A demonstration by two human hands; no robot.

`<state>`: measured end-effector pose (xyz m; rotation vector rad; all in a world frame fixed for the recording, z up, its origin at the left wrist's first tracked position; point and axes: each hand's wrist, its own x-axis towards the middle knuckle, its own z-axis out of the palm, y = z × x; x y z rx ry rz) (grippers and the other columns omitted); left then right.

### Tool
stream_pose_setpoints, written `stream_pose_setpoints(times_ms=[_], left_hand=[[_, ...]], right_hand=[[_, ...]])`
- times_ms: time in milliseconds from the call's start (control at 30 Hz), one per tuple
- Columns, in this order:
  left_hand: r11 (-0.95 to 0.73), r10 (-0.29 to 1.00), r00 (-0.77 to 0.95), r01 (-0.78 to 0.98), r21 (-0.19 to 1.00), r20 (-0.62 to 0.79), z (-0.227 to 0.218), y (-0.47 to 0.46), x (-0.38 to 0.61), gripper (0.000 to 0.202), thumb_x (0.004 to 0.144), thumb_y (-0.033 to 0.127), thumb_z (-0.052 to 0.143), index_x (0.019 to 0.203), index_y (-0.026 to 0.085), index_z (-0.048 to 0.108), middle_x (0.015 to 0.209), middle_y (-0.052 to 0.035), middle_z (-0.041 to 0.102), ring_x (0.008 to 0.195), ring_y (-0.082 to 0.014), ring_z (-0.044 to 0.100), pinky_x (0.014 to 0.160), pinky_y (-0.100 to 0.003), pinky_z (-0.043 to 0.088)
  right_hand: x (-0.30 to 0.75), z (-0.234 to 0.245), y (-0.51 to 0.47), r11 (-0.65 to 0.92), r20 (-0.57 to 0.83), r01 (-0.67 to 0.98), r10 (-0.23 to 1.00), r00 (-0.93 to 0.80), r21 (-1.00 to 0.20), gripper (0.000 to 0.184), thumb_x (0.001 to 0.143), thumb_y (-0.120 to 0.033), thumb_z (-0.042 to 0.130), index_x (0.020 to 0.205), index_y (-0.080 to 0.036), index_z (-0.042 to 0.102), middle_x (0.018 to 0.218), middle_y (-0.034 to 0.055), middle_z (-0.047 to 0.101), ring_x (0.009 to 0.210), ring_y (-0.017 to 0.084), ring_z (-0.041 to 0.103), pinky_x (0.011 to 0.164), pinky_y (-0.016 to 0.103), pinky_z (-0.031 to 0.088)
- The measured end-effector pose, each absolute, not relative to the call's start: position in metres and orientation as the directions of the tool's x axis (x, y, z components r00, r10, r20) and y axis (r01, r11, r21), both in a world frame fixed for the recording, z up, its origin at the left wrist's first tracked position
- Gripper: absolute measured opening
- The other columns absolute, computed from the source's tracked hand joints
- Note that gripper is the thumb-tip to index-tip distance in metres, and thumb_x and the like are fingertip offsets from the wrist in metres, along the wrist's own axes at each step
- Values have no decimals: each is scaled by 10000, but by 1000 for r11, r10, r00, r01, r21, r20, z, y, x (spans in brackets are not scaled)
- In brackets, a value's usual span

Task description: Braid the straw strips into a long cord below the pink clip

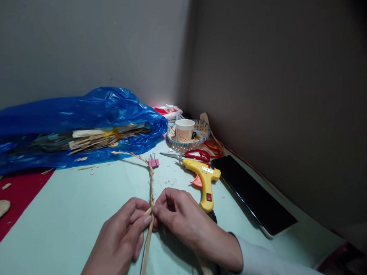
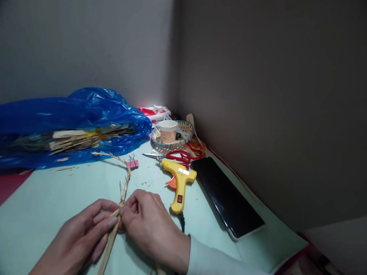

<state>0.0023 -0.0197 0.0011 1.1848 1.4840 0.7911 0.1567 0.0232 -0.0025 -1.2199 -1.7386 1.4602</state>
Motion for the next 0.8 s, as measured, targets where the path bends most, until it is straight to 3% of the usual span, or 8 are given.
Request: stream_pose_setpoints(times_ms=[133, 267, 333, 433, 533, 633, 733, 800], left_hand=[[168, 980, -8, 563, 809, -198, 9, -23, 0, 342, 932, 451, 470, 694, 229, 574, 694, 30, 651, 710, -162, 591, 673, -233, 411], [-50, 999, 23, 741, 670, 49, 5, -30, -1, 277, 940, 382, 495, 728, 243, 604, 678, 47, 670, 648, -148, 636, 629, -221, 440], [-271, 952, 139, 794, 545, 272, -3, -34, 0, 214, 949, 285, 497, 778, 232, 615, 692, 41, 657, 601, -126, 635, 611, -213, 456], [-495, 804, 335, 835, 241, 492, -17, -38, -1, 140, 938, 158, 501, 887, 188, 628, 683, 13, 632, 573, -132, 639, 581, -232, 475], [-549, 663, 512, 829, -109, 546, -26, -37, -2, 194, 908, 99, 522, 1069, 107, 630, 674, -16, 655, 523, -154, 637, 515, -262, 488], [-527, 540, 642, 762, -377, 544, -28, -37, -3, 247, 893, 44, 478, 1090, 25, 626, 734, -95, 730, 518, -173, 669, 472, -270, 495], [-538, 472, 712, 700, -470, 521, -26, -41, -1, 293, 860, -25, 413, 1056, -32, 630, 798, -162, 766, 608, -199, 723, 534, -268, 533], [-567, 488, 681, 723, -394, 546, -22, -44, 1, 269, 876, 15, 441, 1051, 8, 644, 785, -131, 773, 608, -197, 720, 569, -276, 540]], right_hand=[[156, -2, 21, 0, -104, 220, 882, -460, -976, 103, 874, -180, 500, 771, -183, 505, 564, -24, 597, 526, 115, 580, 522, 199, 420], [153, -8, 22, 8, -70, 172, 894, -443, -985, 121, 812, -128, 534, 711, -186, 501, 529, -37, 576, 500, 112, 573, 487, 185, 404], [152, -10, 24, -46, -94, 118, 892, -442, -992, 123, 796, -120, 551, 694, -180, 519, 515, -38, 570, 490, 108, 560, 481, 181, 397], [152, -6, 27, -195, -187, 32, 869, -459, -980, 114, 784, -92, 556, 698, -167, 553, 466, -52, 541, 422, 80, 472, 457, 171, 351], [155, 3, 26, -339, -273, -49, 828, -489, -940, 106, 786, -88, 556, 704, -151, 576, 441, -63, 518, 370, 50, 357, 426, 169, 272], [157, 8, 25, -392, -304, -80, 812, -499, -916, 92, 783, -120, 586, 693, -136, 597, 453, -61, 503, 395, 47, 355, 428, 178, 231], [157, 7, 25, -381, -299, -87, 828, -474, -920, 78, 751, -107, 615, 684, -137, 588, 472, -70, 484, 427, 50, 372, 448, 186, 239], [156, 5, 26, -385, -290, -117, 832, -472, -915, 74, 741, -100, 618, 698, -139, 573, 527, -51, 540, 452, 54, 403, 463, 191, 252]])
